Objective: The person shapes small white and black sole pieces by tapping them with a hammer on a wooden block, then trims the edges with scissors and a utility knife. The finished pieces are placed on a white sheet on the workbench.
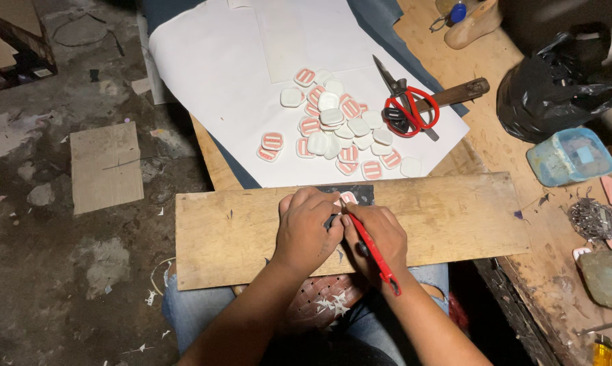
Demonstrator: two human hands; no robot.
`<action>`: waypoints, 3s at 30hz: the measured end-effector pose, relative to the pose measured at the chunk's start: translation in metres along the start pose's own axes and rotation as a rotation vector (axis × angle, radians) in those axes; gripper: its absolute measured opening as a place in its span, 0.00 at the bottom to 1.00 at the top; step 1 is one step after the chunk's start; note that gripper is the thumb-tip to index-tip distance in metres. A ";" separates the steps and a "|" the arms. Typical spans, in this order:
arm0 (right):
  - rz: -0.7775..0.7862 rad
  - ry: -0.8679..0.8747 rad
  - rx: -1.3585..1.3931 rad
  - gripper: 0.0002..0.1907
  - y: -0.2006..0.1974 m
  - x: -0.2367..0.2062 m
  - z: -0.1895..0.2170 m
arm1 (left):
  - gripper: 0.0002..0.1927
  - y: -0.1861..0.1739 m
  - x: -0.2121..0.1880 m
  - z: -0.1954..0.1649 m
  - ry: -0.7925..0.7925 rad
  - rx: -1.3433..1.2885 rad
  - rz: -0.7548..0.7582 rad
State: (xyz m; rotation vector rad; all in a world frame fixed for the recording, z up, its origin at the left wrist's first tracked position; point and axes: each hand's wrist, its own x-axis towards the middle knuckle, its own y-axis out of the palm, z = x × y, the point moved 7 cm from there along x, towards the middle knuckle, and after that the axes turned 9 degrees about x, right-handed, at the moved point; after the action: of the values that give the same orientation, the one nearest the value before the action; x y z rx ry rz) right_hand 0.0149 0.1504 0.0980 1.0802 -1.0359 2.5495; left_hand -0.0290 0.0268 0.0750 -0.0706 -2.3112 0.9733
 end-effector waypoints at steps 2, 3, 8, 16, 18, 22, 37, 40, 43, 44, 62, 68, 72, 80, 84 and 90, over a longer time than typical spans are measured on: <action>0.021 -0.008 -0.009 0.10 -0.001 0.006 0.005 | 0.08 0.001 -0.001 0.001 0.002 0.013 0.009; 0.031 -0.010 -0.012 0.10 -0.003 0.008 0.008 | 0.08 0.002 -0.001 0.001 0.003 0.020 0.015; 0.127 0.036 0.023 0.08 -0.013 0.017 0.015 | 0.07 0.003 0.000 -0.001 -0.002 0.053 -0.015; 0.275 0.404 0.039 0.10 0.000 0.017 -0.034 | 0.09 0.001 -0.001 -0.006 0.030 0.095 -0.016; 0.142 0.570 0.246 0.11 -0.006 0.001 -0.050 | 0.08 0.002 0.001 -0.005 -0.006 0.072 -0.024; -0.088 0.612 0.468 0.13 -0.019 -0.023 -0.082 | 0.10 0.001 0.002 -0.005 -0.016 0.053 -0.048; -0.366 0.832 0.838 0.12 -0.016 -0.043 -0.133 | 0.04 -0.001 0.017 0.034 -0.272 -0.197 -0.120; -0.356 0.820 0.844 0.12 -0.015 -0.043 -0.134 | 0.03 -0.022 0.042 0.073 -0.321 -0.005 -0.281; -0.343 0.812 0.845 0.13 -0.014 -0.044 -0.135 | 0.05 -0.035 0.067 0.113 -0.408 0.111 -0.274; -0.343 0.812 0.845 0.13 -0.014 -0.044 -0.136 | 0.06 -0.039 0.074 0.121 -0.415 0.158 -0.244; -0.336 0.829 0.848 0.13 -0.013 -0.048 -0.139 | 0.10 -0.003 0.076 0.025 0.070 0.261 -0.025; -0.333 0.804 0.849 0.13 -0.013 -0.051 -0.140 | 0.12 0.001 0.011 -0.038 0.266 0.199 0.035; -0.323 0.843 0.841 0.14 -0.012 -0.051 -0.139 | 0.13 0.001 0.002 -0.032 0.139 0.117 0.054; -0.143 0.752 0.633 0.17 -0.008 -0.049 -0.098 | 0.08 0.000 -0.002 -0.014 0.083 -0.013 -0.011; -0.049 0.744 0.465 0.17 0.001 -0.050 -0.087 | 0.09 0.001 -0.003 -0.010 0.048 -0.004 0.003; -0.085 0.680 0.508 0.18 0.003 -0.047 -0.084 | 0.08 0.000 -0.001 -0.010 0.032 0.004 0.004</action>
State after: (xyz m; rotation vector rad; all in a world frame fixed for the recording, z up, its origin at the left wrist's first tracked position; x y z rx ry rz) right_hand 0.0003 0.2090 0.0228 0.2455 -0.1741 2.8347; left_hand -0.0228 0.0330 0.0794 -0.0891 -2.2806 0.9719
